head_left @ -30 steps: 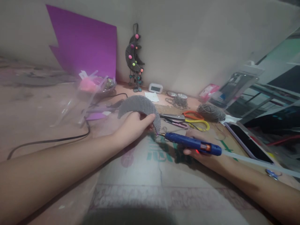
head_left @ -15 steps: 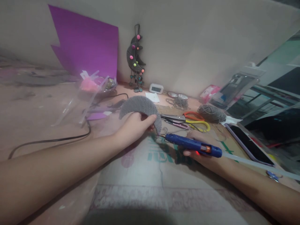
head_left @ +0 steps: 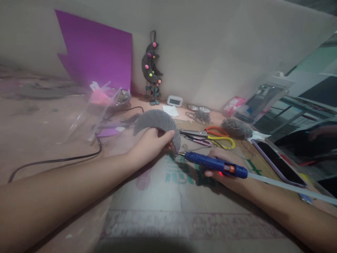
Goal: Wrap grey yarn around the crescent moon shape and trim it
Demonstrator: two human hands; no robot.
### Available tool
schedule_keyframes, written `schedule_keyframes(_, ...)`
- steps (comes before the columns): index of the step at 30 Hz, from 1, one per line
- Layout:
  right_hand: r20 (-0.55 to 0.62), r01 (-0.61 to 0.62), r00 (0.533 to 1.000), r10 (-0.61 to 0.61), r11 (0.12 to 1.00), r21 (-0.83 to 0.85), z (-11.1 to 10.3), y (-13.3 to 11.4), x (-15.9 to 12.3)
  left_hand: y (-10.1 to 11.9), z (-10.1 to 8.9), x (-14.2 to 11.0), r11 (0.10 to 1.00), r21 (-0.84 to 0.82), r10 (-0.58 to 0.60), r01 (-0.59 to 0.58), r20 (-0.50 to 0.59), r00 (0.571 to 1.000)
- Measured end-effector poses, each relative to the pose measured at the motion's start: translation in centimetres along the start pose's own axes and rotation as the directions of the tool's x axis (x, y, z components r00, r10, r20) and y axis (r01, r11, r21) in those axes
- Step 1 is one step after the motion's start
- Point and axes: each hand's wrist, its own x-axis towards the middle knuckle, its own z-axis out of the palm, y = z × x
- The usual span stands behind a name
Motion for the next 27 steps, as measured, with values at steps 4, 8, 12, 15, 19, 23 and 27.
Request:
schedule_keyframes(4,-0.013,-0.015,1.000,0.015,1.000,-0.001,0.0,-0.2,0.0,-0.1,0.0,0.0,1.000,-0.013,-0.017,0.017,0.012,1.000)
schedule_keyframes(8,-0.003,-0.023,1.000,0.023,1.000,0.004,0.0,-0.3,0.0,0.2,0.0,-0.1,1.000,0.011,-0.025,0.025,-0.017,1.000)
schedule_keyframes(12,0.002,-0.025,1.000,0.025,0.999,-0.020,-0.3,-0.5,0.1,0.5,-0.1,-0.2,0.998,0.044,-0.032,0.033,-0.028,0.999)
schedule_keyframes(15,0.008,-0.048,0.999,0.048,0.998,-0.048,-0.4,-0.6,0.2,0.3,0.0,-0.1,1.000,0.003,-0.026,0.026,-0.017,1.000)
schedule_keyframes(19,-0.030,-0.015,0.999,0.014,0.999,-0.050,-0.4,-0.6,0.2,-0.2,0.1,0.0,0.999,-0.044,-0.032,0.031,-0.010,0.999)
schedule_keyframes(23,-0.044,-0.018,0.999,0.016,0.998,-0.054,-0.2,-0.3,0.1,-0.5,0.2,0.1,0.998,-0.066,-0.024,0.024,-0.002,1.000)
schedule_keyframes(27,-0.027,-0.053,0.998,0.052,0.998,-0.044,-0.2,0.0,0.0,-0.7,0.2,0.2,0.998,-0.066,-0.025,0.025,-0.003,1.000)
